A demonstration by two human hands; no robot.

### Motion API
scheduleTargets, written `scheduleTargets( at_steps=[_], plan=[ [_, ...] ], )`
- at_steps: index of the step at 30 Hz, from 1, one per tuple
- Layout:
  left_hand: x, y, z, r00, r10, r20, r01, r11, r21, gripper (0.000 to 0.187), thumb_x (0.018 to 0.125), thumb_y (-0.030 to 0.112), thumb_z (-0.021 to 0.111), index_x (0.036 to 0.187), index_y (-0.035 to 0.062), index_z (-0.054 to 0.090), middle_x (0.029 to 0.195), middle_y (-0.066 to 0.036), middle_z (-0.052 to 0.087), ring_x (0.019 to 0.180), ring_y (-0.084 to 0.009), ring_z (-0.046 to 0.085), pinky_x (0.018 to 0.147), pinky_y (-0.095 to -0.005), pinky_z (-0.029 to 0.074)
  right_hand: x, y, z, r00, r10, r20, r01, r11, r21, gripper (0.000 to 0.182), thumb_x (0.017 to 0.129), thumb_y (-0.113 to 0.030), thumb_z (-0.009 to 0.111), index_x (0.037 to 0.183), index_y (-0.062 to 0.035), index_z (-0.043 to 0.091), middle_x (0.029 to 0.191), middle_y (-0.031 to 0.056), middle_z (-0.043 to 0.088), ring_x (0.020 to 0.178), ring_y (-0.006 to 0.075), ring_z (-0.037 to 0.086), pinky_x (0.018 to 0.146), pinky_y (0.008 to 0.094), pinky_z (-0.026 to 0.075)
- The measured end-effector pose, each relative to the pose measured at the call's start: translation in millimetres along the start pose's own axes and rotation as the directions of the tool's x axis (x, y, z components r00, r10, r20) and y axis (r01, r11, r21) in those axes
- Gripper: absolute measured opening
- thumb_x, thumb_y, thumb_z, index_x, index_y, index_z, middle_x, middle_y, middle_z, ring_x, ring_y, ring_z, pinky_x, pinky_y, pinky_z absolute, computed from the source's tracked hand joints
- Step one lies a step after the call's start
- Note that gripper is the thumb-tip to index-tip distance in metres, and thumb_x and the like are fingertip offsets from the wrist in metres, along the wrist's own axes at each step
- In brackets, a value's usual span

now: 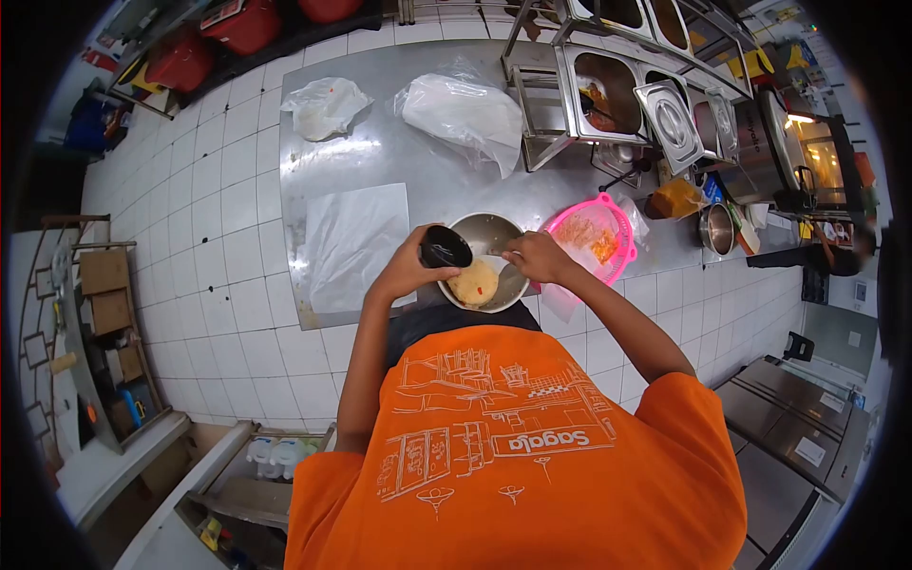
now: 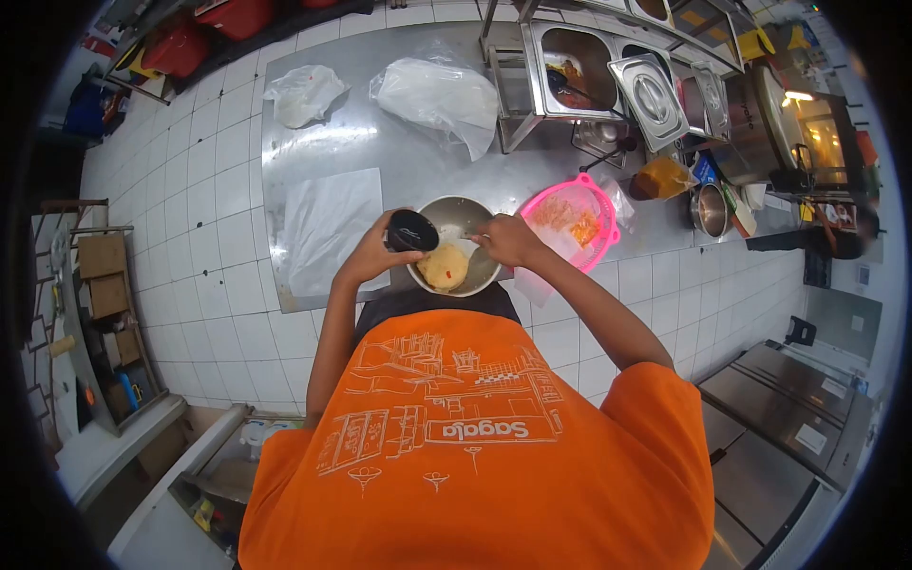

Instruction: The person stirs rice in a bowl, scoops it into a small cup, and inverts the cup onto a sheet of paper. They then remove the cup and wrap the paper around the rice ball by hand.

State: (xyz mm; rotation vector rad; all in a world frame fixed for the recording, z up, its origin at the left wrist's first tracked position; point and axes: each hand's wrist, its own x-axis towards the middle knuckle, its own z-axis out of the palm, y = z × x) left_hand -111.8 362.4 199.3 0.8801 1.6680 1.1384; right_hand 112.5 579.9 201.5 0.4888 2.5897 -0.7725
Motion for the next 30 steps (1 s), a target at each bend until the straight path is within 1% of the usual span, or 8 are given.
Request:
scheduleTargets(
  at_steps=[2,5,8,10,14,23,26,30],
  plan=[
    [-14.1,13.0,-20.6,0.996,-0.079,-0.036,0.074,0.991,-0.115,0.092,0.065,0.032,0.096,0.139,0.0022,0.050,0.130,-0.014,0.063,0.124,-0.0262,0.060,0.109,-0.0393,0.045,-6.8,-4.2,-10.7,0.996,0.083,0.013,-0.084,0.994,0.076,0.037,0.101,-0.038,0.051,0.114,-0.0086,0.071,0.100,0.0191,0.071,0.103,0.0367,0.064,0.095,0.0511,0.047],
    [-29.6,16.7,-31.9,0.990,-0.052,-0.127,0.060,0.996,0.059,0.094,0.064,0.032,0.097,0.140,0.0030,0.049,0.130,-0.014,0.063,0.124,-0.0255,0.060,0.109,-0.0399,0.046,-10.4,-1.0,-4.9,0.995,0.088,-0.051,-0.083,0.993,0.084,0.036,0.101,-0.038,0.052,0.109,-0.0087,0.072,0.099,0.0167,0.071,0.103,0.0336,0.064,0.094,0.0507,0.047],
    [-35.5,9.6,-29.2,0.998,-0.038,-0.049,0.045,0.987,0.156,0.099,0.063,0.035,0.098,0.141,0.0031,0.047,0.129,-0.015,0.063,0.123,-0.0264,0.061,0.107,-0.0392,0.048,-10.0,-20.8,8.6,0.986,-0.031,-0.161,-0.001,0.980,-0.200,0.033,0.100,-0.037,0.054,0.104,-0.0097,0.072,0.097,0.0137,0.071,0.104,0.0303,0.064,0.093,0.0494,0.045],
    [-38.3,8.9,-18.9,0.998,-0.066,0.016,0.062,0.979,0.194,0.095,0.064,0.036,0.097,0.139,0.0026,0.049,0.127,-0.016,0.064,0.122,-0.0266,0.062,0.106,-0.0387,0.048,-4.1,-24.6,13.9,0.984,-0.031,-0.177,0.004,0.989,-0.149,0.032,0.100,-0.037,0.054,0.101,-0.0102,0.072,0.096,0.0116,0.071,0.105,0.0288,0.063,0.094,0.0488,0.043],
    [-41.5,14.3,-9.5,0.994,-0.106,-0.003,0.106,0.992,0.068,0.085,0.067,0.034,0.094,0.134,-0.0004,0.054,0.125,-0.018,0.067,0.120,-0.0266,0.063,0.106,-0.0372,0.048,6.6,-20.4,16.2,0.995,0.031,-0.099,-0.036,0.998,-0.048,0.032,0.100,-0.037,0.054,0.103,-0.0102,0.072,0.096,0.0103,0.071,0.105,0.0286,0.063,0.095,0.0490,0.042],
    [-35.5,30.7,-10.4,0.992,-0.107,0.064,0.103,0.993,0.059,0.081,0.070,0.035,0.093,0.132,0.0001,0.056,0.123,-0.016,0.068,0.118,-0.0246,0.064,0.105,-0.0364,0.047,10.1,-30.5,15.0,0.985,0.097,-0.145,-0.084,0.992,0.092,0.033,0.101,-0.038,0.053,0.109,-0.0157,0.075,0.100,0.0072,0.073,0.106,0.0287,0.062,0.097,0.0474,0.040],
    [-35.9,27.8,-16.8,0.988,-0.136,0.077,0.135,0.991,0.017,0.080,0.071,0.035,0.093,0.133,0.0007,0.056,0.123,-0.016,0.068,0.119,-0.0243,0.063,0.105,-0.0369,0.047,6.7,-29.4,6.4,0.993,0.089,-0.071,-0.080,0.990,0.118,0.034,0.101,-0.040,0.053,0.111,-0.0161,0.075,0.101,0.0085,0.072,0.107,0.0288,0.061,0.097,0.0470,0.039],
    [-40.7,10.3,-37.0,0.988,-0.148,0.040,0.152,0.978,-0.140,0.083,0.070,0.035,0.094,0.135,0.0008,0.054,0.124,-0.015,0.067,0.119,-0.0243,0.062,0.106,-0.0377,0.047,6.0,-19.0,12.1,0.986,0.091,-0.137,-0.064,0.980,0.190,0.036,0.101,-0.042,0.054,0.109,-0.0126,0.073,0.099,0.0171,0.069,0.101,0.0333,0.063,0.093,0.0472,0.044]
  ],
)
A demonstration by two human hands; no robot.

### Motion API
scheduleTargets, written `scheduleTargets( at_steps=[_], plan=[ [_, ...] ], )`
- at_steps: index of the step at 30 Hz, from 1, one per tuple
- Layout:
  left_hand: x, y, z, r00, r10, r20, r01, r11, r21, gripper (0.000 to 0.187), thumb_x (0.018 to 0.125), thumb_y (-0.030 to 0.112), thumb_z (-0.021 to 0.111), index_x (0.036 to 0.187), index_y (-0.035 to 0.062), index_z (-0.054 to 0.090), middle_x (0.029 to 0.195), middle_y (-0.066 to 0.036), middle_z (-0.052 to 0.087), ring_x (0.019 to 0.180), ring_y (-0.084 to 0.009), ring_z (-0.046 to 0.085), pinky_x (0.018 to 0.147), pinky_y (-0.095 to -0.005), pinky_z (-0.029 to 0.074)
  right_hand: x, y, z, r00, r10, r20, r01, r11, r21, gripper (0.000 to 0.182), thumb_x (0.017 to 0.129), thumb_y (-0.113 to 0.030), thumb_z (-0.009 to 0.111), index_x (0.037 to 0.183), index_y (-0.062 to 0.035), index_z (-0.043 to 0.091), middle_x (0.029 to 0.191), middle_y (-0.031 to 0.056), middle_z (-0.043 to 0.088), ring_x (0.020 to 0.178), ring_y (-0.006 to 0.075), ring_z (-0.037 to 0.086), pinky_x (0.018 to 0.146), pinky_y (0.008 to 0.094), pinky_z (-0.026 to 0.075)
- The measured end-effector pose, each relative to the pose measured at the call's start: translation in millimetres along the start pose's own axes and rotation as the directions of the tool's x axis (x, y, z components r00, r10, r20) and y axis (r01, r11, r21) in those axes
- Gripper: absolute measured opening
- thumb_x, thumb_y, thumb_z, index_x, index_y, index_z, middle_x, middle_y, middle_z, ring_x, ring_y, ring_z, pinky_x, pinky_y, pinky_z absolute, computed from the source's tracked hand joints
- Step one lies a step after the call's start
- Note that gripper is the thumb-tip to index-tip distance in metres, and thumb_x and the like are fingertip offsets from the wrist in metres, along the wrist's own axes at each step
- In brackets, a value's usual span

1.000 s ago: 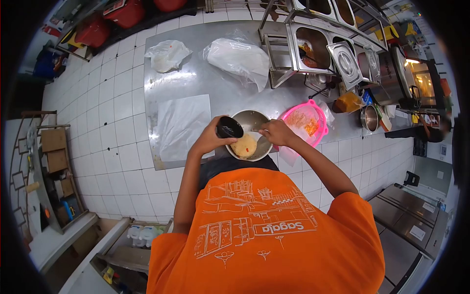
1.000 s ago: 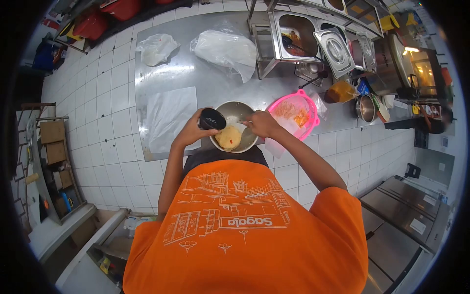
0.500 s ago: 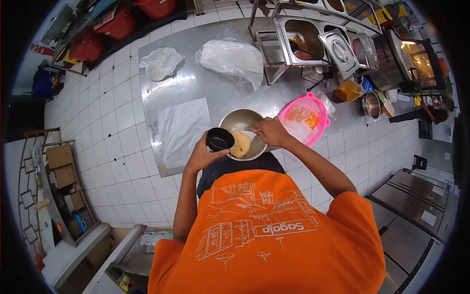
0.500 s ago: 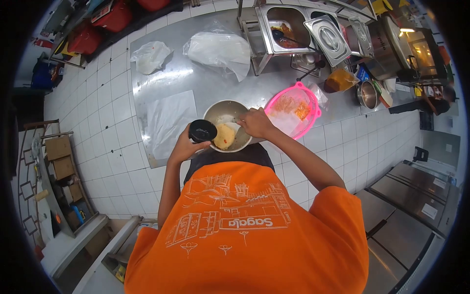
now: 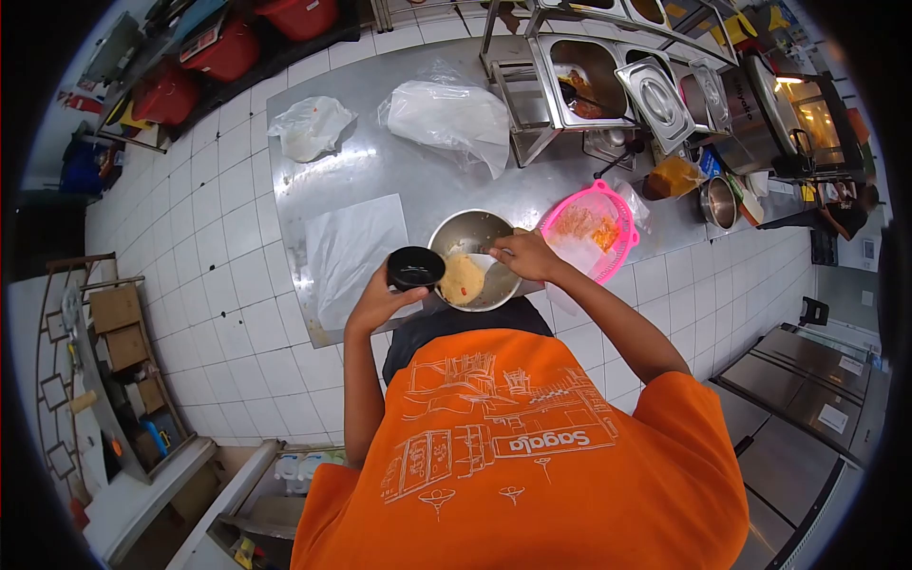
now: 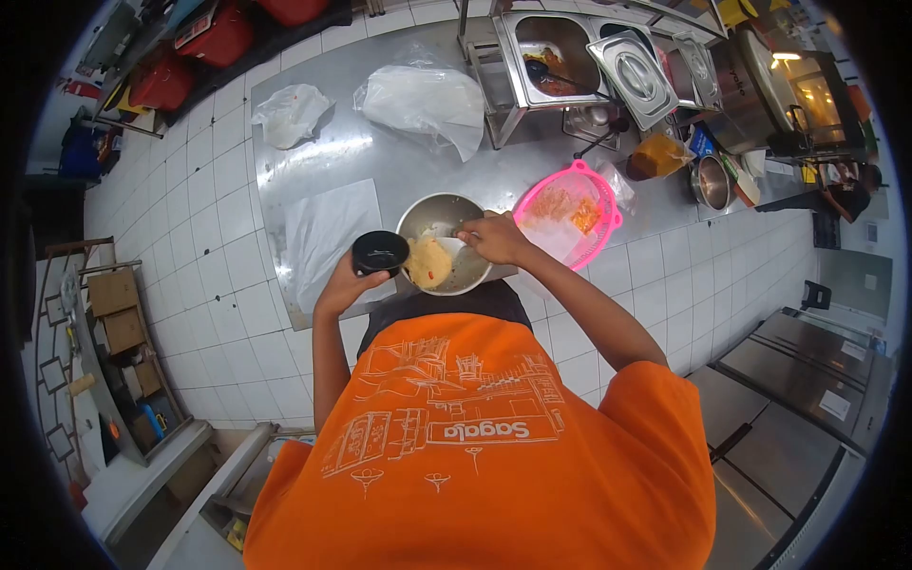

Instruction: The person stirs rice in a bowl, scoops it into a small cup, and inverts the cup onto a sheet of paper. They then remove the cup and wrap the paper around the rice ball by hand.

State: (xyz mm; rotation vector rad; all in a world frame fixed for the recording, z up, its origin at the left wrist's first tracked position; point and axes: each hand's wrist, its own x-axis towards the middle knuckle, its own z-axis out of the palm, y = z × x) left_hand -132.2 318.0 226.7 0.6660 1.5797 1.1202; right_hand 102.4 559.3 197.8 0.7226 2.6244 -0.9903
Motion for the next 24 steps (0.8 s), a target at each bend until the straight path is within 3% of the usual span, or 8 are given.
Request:
scheduleTargets(
  at_steps=[2,5,8,12,17,20,24],
  plan=[
    [-9.4,-1.9,-9.6,0.997,0.018,-0.069,-0.019,1.000,-0.023,0.087,0.069,0.033,0.095,0.137,0.0007,0.052,0.125,-0.015,0.066,0.120,-0.0245,0.062,0.106,-0.0379,0.047,0.5,11.3,7.3,0.999,-0.003,-0.054,0.006,0.999,0.047,0.036,0.101,-0.042,0.055,0.108,-0.0117,0.073,0.095,0.0185,0.067,0.100,0.0342,0.063,0.092,0.0455,0.046],
    [-24.3,11.4,-7.4,0.988,0.066,-0.141,-0.035,0.977,0.211,0.092,0.066,0.028,0.097,0.140,0.0010,0.049,0.125,-0.015,0.066,0.121,-0.0254,0.062,0.106,-0.0378,0.047,-4.4,7.1,-1.8,0.997,0.040,-0.059,-0.034,0.994,0.104,0.035,0.101,-0.040,0.057,0.107,-0.0101,0.073,0.089,0.0186,0.064,0.097,0.0351,0.062,0.085,0.0436,0.048],
    [-27.0,16.0,2.3,0.986,0.116,-0.120,-0.080,0.960,0.270,0.098,0.063,0.023,0.097,0.144,0.0038,0.045,0.130,-0.015,0.063,0.125,-0.0271,0.060,0.109,-0.0391,0.046,-11.7,-5.9,-27.2,0.999,0.047,-0.019,-0.045,0.994,0.097,0.039,0.102,-0.044,0.052,0.112,-0.0126,0.073,0.091,0.0156,0.067,0.101,0.0323,0.061,0.095,0.0460,0.043],
    [-13.5,26.2,19.9,0.989,0.137,-0.047,-0.119,0.954,0.276,0.102,0.062,0.020,0.097,0.146,0.0053,0.042,0.136,-0.015,0.060,0.129,-0.0279,0.057,0.112,-0.0397,0.045,-20.6,-5.9,-47.3,0.995,0.061,-0.073,-0.054,0.995,0.085,0.037,0.102,-0.042,0.053,0.105,-0.0099,0.072,0.090,0.0159,0.066,0.098,0.0330,0.060,0.090,0.0466,0.045],
    [22.6,17.6,57.9,0.974,0.225,0.039,-0.228,0.962,0.148,0.099,0.061,0.013,0.095,0.145,0.0067,0.043,0.143,-0.012,0.055,0.133,-0.0255,0.053,0.114,-0.0385,0.042,-37.6,-37.7,-73.9,0.979,-0.013,-0.204,0.016,1.000,0.014,0.032,0.100,-0.035,0.058,0.093,-0.0049,0.069,0.079,0.0144,0.066,0.087,0.0329,0.064,0.080,0.0461,0.050],
    [42.8,6.5,72.3,0.960,0.272,0.071,-0.274,0.962,0.017,0.099,0.059,0.007,0.094,0.145,0.0072,0.043,0.141,-0.010,0.055,0.131,-0.0223,0.054,0.114,-0.0361,0.043,-51.0,-65.6,-71.5,0.900,-0.181,-0.397,0.086,0.966,-0.245,0.031,0.096,-0.033,0.064,0.085,-0.0043,0.067,0.072,0.0113,0.065,0.076,0.0308,0.067,0.073,0.0439,0.052],
    [41.2,15.3,76.0,0.950,0.301,0.087,-0.299,0.953,-0.041,0.100,0.057,0.007,0.095,0.144,0.0077,0.045,0.142,-0.009,0.055,0.131,-0.0220,0.055,0.113,-0.0366,0.043,-71.4,-84.7,-91.5,0.871,-0.222,-0.439,0.061,0.934,-0.352,0.029,0.092,-0.033,0.069,0.081,-0.0058,0.066,0.073,0.0094,0.066,0.070,0.0279,0.067,0.066,0.0404,0.052]
  ],
)
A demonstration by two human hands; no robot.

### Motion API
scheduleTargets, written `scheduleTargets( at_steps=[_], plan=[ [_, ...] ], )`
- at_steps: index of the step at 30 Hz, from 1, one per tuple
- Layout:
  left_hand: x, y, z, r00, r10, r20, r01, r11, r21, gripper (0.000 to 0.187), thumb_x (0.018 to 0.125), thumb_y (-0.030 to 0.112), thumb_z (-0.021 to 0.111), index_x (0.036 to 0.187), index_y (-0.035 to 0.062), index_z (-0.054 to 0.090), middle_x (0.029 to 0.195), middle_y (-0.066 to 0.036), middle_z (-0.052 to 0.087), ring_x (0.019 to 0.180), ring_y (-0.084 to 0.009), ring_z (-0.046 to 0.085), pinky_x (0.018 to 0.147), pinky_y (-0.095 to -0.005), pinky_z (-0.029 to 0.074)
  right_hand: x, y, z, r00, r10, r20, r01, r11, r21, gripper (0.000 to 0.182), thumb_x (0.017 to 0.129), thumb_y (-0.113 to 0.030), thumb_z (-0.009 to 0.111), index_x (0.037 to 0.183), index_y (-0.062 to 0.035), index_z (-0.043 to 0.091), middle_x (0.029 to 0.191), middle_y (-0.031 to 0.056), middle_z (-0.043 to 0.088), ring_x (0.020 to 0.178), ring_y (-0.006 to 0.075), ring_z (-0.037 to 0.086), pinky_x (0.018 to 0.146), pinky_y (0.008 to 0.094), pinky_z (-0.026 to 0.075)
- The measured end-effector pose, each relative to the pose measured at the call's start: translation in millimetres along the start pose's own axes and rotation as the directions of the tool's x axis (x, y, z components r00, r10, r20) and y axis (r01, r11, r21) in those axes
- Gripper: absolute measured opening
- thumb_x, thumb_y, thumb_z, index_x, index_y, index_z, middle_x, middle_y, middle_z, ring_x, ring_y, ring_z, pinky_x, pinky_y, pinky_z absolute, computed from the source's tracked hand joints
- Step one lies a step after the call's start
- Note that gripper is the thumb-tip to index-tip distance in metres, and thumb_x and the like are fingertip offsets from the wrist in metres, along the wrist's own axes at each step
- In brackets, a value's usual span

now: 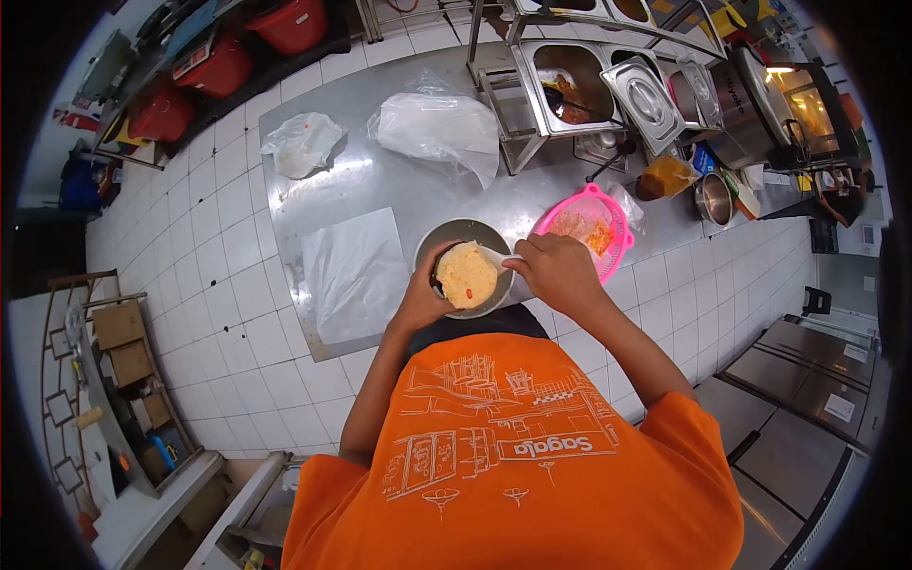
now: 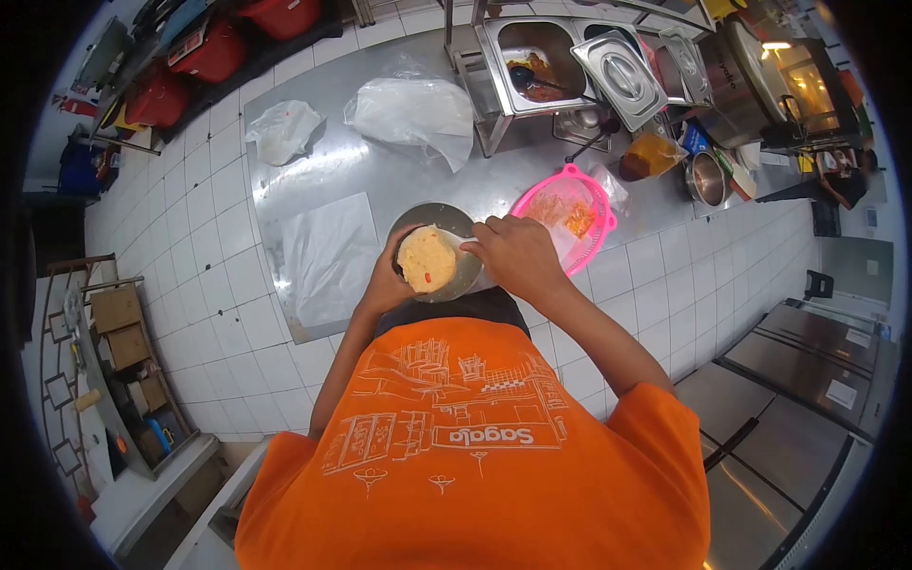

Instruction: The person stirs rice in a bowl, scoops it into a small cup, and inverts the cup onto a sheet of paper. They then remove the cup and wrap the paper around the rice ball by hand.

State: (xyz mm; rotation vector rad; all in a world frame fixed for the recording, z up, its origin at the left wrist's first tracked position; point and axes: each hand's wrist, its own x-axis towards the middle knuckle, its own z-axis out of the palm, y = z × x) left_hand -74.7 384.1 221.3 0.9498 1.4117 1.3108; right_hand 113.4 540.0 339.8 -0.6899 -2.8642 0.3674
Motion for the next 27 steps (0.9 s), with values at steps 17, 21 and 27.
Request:
scheduleTargets(
  at_steps=[17,21,27],
  plan=[
    [0.0,-6.6,-7.0,0.994,0.020,0.106,0.013,0.955,-0.296,0.112,0.053,0.002,0.095,0.150,0.0075,0.039,0.148,-0.009,0.049,0.138,-0.0226,0.048,0.120,-0.0374,0.035,13.0,-20.1,-71.5,0.998,-0.022,0.058,0.033,0.978,-0.207,0.031,0.094,-0.034,0.067,0.079,-0.0071,0.066,0.068,0.0068,0.064,0.063,0.0256,0.065,0.057,0.0379,0.050],
    [0.4,-14.2,-11.4,0.997,-0.027,0.070,0.052,0.922,-0.385,0.119,0.051,0.006,0.097,0.153,0.0063,0.035,0.148,-0.009,0.050,0.138,-0.0237,0.048,0.118,-0.0405,0.039,20.2,-17.4,-103.5,0.995,0.057,0.078,-0.032,0.958,-0.285,0.031,0.095,-0.036,0.065,0.084,-0.0067,0.067,0.071,0.0064,0.067,0.067,0.0252,0.068,0.059,0.0385,0.050],
    [-13.5,-45.8,-10.1,0.986,0.010,0.166,0.130,0.577,-0.807,0.084,0.081,0.018,0.076,0.153,0.0067,0.035,0.150,-0.010,0.048,0.144,-0.0260,0.042,0.119,-0.0438,0.036,-6.9,35.3,-67.4,0.910,0.319,0.264,-0.357,0.927,0.113,0.024,0.103,-0.026,0.054,0.105,-0.0026,0.062,0.083,0.0186,0.068,0.079,0.0378,0.068,0.069,0.0477,0.051]
  ],
)
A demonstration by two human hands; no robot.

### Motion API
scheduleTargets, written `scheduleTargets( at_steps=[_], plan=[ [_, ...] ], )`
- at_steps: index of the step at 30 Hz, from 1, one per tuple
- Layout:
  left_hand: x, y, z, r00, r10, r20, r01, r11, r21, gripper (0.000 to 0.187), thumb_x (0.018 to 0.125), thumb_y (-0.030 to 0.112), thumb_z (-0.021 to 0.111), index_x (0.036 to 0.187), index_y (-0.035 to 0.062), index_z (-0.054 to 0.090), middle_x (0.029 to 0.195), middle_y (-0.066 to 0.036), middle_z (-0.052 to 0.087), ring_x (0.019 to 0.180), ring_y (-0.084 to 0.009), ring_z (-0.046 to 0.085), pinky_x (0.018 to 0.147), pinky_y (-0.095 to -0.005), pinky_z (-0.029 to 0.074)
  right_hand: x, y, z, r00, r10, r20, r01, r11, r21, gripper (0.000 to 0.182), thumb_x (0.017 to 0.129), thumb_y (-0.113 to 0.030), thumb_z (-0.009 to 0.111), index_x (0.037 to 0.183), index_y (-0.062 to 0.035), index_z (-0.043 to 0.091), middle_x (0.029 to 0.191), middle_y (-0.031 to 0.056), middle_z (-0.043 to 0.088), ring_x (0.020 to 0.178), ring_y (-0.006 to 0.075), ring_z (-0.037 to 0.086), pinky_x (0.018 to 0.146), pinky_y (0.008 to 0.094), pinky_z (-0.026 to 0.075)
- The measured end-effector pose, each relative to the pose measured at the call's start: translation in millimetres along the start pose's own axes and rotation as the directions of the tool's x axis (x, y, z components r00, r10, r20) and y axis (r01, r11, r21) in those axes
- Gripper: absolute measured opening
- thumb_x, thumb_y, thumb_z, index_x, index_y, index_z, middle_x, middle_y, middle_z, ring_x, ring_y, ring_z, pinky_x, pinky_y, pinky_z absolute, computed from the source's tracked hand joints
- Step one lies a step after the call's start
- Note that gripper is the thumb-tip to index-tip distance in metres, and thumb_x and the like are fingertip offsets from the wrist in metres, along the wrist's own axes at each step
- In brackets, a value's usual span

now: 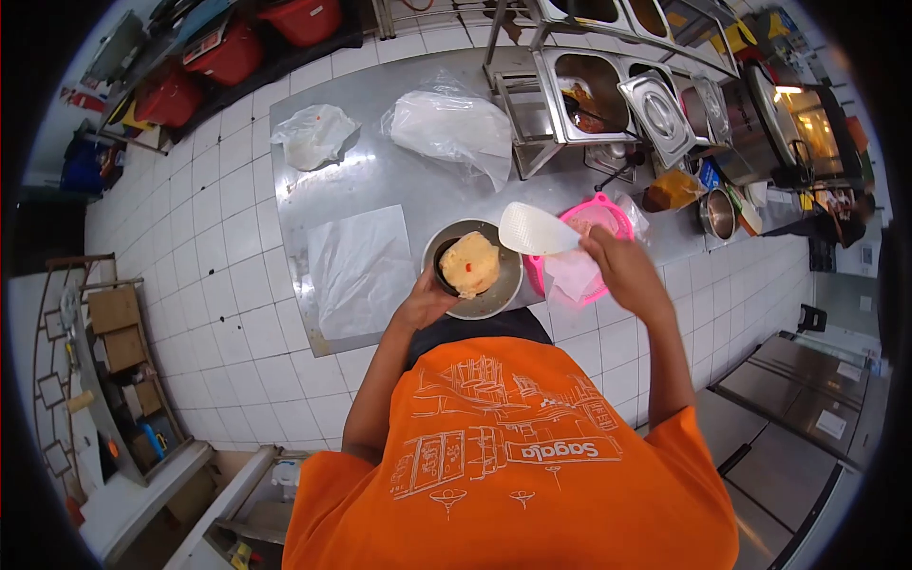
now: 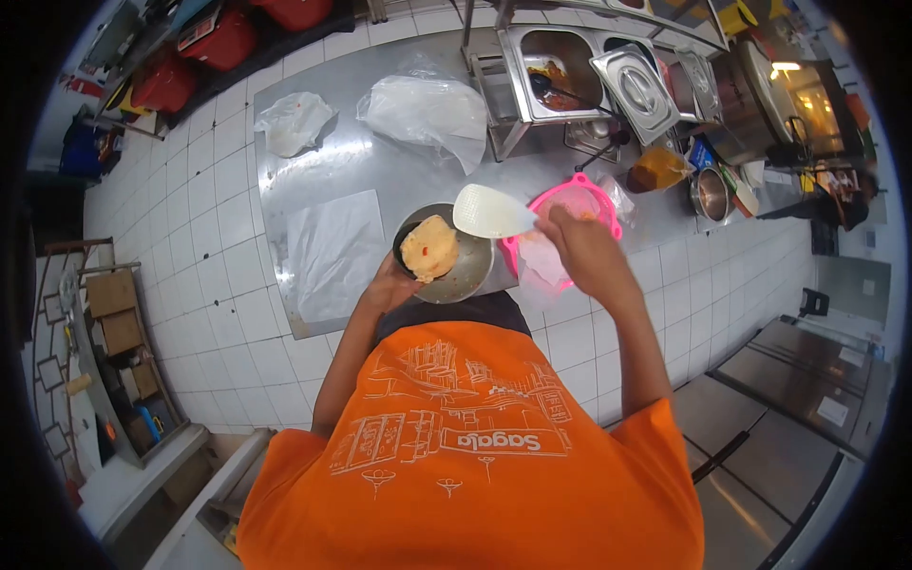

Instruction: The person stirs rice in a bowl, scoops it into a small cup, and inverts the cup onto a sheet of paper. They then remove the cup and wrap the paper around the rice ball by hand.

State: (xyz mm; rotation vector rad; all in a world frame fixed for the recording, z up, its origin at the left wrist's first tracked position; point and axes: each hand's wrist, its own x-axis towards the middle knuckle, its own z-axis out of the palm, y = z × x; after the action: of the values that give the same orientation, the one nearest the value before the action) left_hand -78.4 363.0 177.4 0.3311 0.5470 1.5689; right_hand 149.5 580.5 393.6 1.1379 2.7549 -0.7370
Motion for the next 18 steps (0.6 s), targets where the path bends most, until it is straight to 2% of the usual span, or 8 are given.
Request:
scheduleTargets(
  at_steps=[1,2,4,5,8,9,12,18],
  plan=[
    [4.4,3.7,2.9,0.998,-0.002,0.069,0.013,0.988,-0.156,0.076,0.089,0.028,0.069,0.153,0.0065,0.035,0.150,-0.011,0.048,0.144,-0.0269,0.042,0.118,-0.0446,0.038,-6.6,10.0,19.0,0.997,-0.032,0.066,0.013,0.965,0.261,0.022,0.105,-0.022,0.049,0.108,-0.0021,0.059,0.088,0.0218,0.065,0.082,0.0415,0.066,0.072,0.0497,0.049],
    [7.5,6.4,7.5,0.990,0.005,0.142,0.039,0.951,-0.306,0.070,0.097,0.038,0.062,0.153,0.0064,0.035,0.149,-0.012,0.048,0.144,-0.0278,0.042,0.117,-0.0454,0.039,-12.2,16.3,43.9,0.991,-0.100,0.084,0.072,0.955,0.287,0.025,0.106,-0.024,0.047,0.103,-0.0011,0.057,0.091,0.0208,0.063,0.083,0.0413,0.065,0.072,0.0475,0.049],
    [14.5,12.5,24.8,0.992,-0.078,-0.096,0.048,0.959,-0.280,0.066,0.102,0.051,0.046,0.150,0.0059,0.040,0.146,-0.012,0.051,0.141,-0.0272,0.046,0.114,-0.0437,0.042,-26.1,22.3,100.8,0.985,0.086,0.152,-0.143,0.896,0.420,0.036,0.110,-0.034,0.039,0.101,-0.0020,0.052,0.077,0.0219,0.061,0.077,0.0446,0.063,0.068,0.0488,0.048],
    [18.7,12.2,31.1,0.970,-0.120,-0.213,0.060,0.962,-0.267,0.068,0.104,0.057,0.038,0.149,0.0057,0.042,0.145,-0.012,0.053,0.139,-0.0269,0.048,0.112,-0.0428,0.044,-31.4,14.1,114.3,0.992,0.074,0.099,-0.107,0.912,0.396,0.038,0.110,-0.037,0.037,0.104,-0.0027,0.052,0.073,0.0241,0.061,0.077,0.0479,0.063,0.067,0.0525,0.047],
    [36.6,-12.7,23.8,0.840,-0.005,-0.543,-0.012,1.000,-0.027,0.071,0.104,0.059,0.038,0.144,0.0014,0.047,0.144,-0.015,0.055,0.135,-0.0289,0.053,0.114,-0.0439,0.042,-33.3,4.1,141.5,0.995,0.079,0.053,-0.092,0.941,0.325,0.037,0.110,-0.037,0.039,0.109,-0.0023,0.053,0.075,0.0296,0.064,0.080,0.0518,0.064,0.069,0.0586,0.047],
    [39.7,-13.2,28.0,0.811,0.000,-0.584,-0.016,1.000,-0.022,0.061,0.105,0.053,0.038,0.136,0.0027,0.055,0.135,-0.012,0.062,0.126,-0.0249,0.059,0.110,-0.0394,0.046,-31.0,4.5,148.1,0.993,0.080,0.084,-0.101,0.956,0.276,0.038,0.110,-0.038,0.039,0.110,-0.0025,0.053,0.076,0.0298,0.064,0.079,0.0520,0.064,0.069,0.0591,0.047],
    [45.7,-14.5,28.8,0.754,-0.091,-0.651,-0.003,0.990,-0.143,0.055,0.105,0.049,0.040,0.132,0.0046,0.059,0.131,-0.010,0.064,0.122,-0.0235,0.062,0.106,-0.0386,0.048,-27.1,7.5,167.4,0.982,0.098,0.159,-0.127,0.974,0.186,0.041,0.109,-0.041,0.037,0.112,-0.0032,0.054,0.076,0.0303,0.065,0.079,0.0524,0.064,0.069,0.0607,0.048],
    [45.7,-29.2,29.8,0.735,-0.102,-0.670,0.075,0.995,-0.069,0.048,0.102,0.046,0.047,0.127,0.0083,0.062,0.122,-0.008,0.068,0.113,-0.0217,0.066,0.098,-0.0365,0.052,-31.7,5.7,187.5,0.962,0.144,0.233,-0.183,0.971,0.156,0.044,0.109,-0.044,0.036,0.112,-0.0033,0.053,0.077,0.0312,0.065,0.079,0.0531,0.064,0.069,0.0614,0.049]
  ],
)
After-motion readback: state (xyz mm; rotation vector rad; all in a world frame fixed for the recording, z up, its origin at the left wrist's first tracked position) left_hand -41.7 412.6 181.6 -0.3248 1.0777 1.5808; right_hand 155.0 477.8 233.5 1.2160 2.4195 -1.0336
